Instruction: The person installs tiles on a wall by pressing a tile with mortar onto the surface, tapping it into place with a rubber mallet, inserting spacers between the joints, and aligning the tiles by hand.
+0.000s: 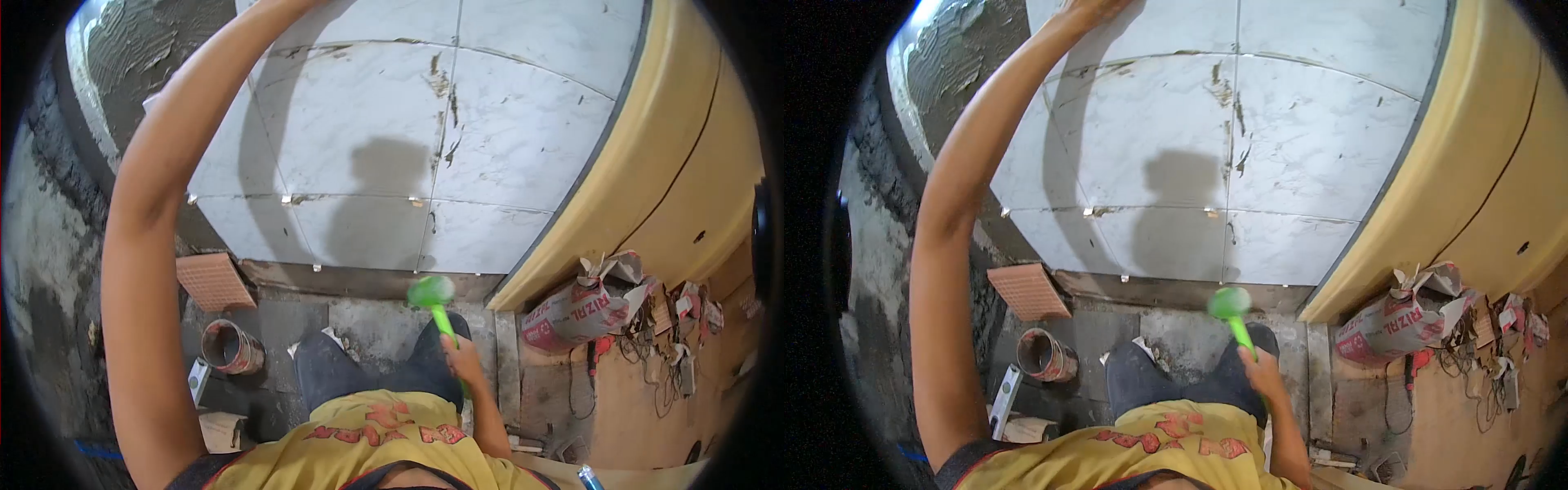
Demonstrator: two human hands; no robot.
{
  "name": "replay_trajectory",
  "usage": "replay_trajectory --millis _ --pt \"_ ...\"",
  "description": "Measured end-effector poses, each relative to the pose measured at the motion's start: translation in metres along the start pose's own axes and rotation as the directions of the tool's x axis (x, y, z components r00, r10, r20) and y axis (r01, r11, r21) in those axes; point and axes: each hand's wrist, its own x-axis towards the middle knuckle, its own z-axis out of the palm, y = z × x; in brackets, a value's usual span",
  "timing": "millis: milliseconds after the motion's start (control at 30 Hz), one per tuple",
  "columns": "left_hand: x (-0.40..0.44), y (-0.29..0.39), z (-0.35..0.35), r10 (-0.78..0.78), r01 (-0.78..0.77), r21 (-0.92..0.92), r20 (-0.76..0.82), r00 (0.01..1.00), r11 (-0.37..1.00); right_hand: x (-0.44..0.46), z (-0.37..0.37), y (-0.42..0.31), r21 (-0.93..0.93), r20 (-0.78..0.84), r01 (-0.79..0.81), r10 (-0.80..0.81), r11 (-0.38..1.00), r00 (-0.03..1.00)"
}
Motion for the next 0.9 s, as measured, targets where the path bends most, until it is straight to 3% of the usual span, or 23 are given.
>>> replay_trajectory --millis 33,100,167,233,267,300,367,400,433,467,500,533,567,600,633,700,733,767,800,833,867,900 --pt "0.001 -0.007 0.009 0.007 -0.008 -0.003 -0.054 0.999 1.0 -0.008 -0.011 -0.004 0.082 -0.029 -0.045 0.048 0.996 0.998" --pt "-0.005 -0.039 0.029 -0.084 0.08 0.046 0.096 0.992 0.996 -0.017 -0.027 -0.006 0.143 -0.114 -0.108 0.125 0.984 0.986" --pt "-0.006 -0.05 0.005 -0.03 0.096 -0.241 0.262 0.965 0.966 -0.02 -0.04 -0.002 0.09 -0.226 -0.161 0.177 0.983 0.958" --pt "-0.039 -0.011 -0.034 -0.044 0.057 -0.5 0.039 0.998 0.864 -0.015 -0.052 0.049 0.143 -0.278 -0.164 0.198 0.976 0.94" --pt "-0.061 0.023 -0.037 -0.166 0.033 -0.458 -0.253 0.953 0.889 -0.007 -0.054 0.064 0.171 -0.301 -0.159 0.205 0.972 0.931" --pt "-0.083 0.058 -0.067 -0.291 0.16 -0.567 -0.148 0.945 0.808 -0.02 -0.058 0.048 0.208 -0.305 -0.16 0.219 0.965 0.927" --pt "-0.166 0.099 -0.094 -0.396 0.429 -0.403 0.166 0.903 0.808 -0.03 -0.06 0.05 0.173 -0.391 -0.204 0.258 0.963 0.883" --pt "-0.226 0.122 -0.095 -0.246 0.291 -0.184 0.232 0.941 0.939 -0.024 -0.062 0.072 0.158 -0.388 -0.166 0.216 0.973 0.896" --pt "-0.276 0.153 -0.095 -0.2 0.274 -0.468 0.201 0.959 0.84 -0.023 -0.062 0.09 0.233 -0.348 -0.155 0.231 0.96 0.908" --pt "-0.347 0.195 -0.086 -0.226 0.476 -0.532 0.468 0.855 0.7 -0.023 -0.063 0.094 0.196 -0.362 -0.18 0.242 0.964 0.9" --pt "-0.399 0.231 -0.088 -0.198 0.599 -0.398 0.694 0.692 0.695 -0.02 -0.061 0.104 0.23 -0.358 -0.208 0.281 0.951 0.89" --pt "-0.461 0.265 -0.079 -0.208 0.785 -0.269 0.87 0.446 0.559 -0.018 -0.058 0.114 0.263 -0.346 -0.247 0.33 0.933 0.878" --pt "-0.538 0.282 -0.068 -0.008 0.616 -0.314 0.887 0.462 0.722 -0.015 -0.055 0.121 0.303 -0.342 -0.247 0.347 0.92 0.873" --pt "-0.576 0.3 -0.084 0.017 0.356 -0.136 0.948 0.318 0.925 -0.009 -0.055 0.129 0.337 -0.335 -0.251 0.365 0.908 0.869" --pt "-0.614 0.311 -0.086 0.042 0.389 -0.118 0.979 0.199 0.914 -0.004 -0.056 0.14 0.372 -0.331 -0.257 0.386 0.892 0.861" --pt "-0.673 0.313 -0.087 0.083 0.636 -0.062 0.997 -0.003 0.769 0.006 -0.064 0.183 0.332 -0.326 -0.301 0.408 0.894 0.853" --pt "-0.695 0.308 -0.082 0.085 0.685 -0.062 0.996 0.0 0.726 0.012 -0.069 0.192 0.306 -0.316 -0.327 0.419 0.894 0.851" --pt "-0.677 0.292 -0.091 0.197 0.828 0.132 0.94 -0.28 0.545 0.007 -0.073 0.187 0.199 -0.389 -0.307 0.362 0.931 0.847" --pt "-0.645 0.27 -0.093 0.174 0.836 0.031 0.973 -0.151 0.547 -0.005 -0.072 0.155 0.092 -0.45 -0.293 0.302 0.952 0.84" --pt "-0.665 0.268 -0.092 0.07 0.749 0.01 0.995 -0.076 0.663 -0.008 -0.076 0.156 0.024 -0.458 -0.312 0.288 0.95 0.841" --pt "-0.63 0.261 -0.104 -0.035 0.644 0.026 0.999 0.0 0.764 -0.005 -0.083 0.146 -0.025 -0.443 -0.307 0.264 0.952 0.856" --pt "-0.615 0.238 -0.123 -0.159 0.647 0.139 0.987 -0.027 0.75 -0.003 -0.083 0.158 -0.052 -0.418 -0.32 0.27 0.946 0.867"
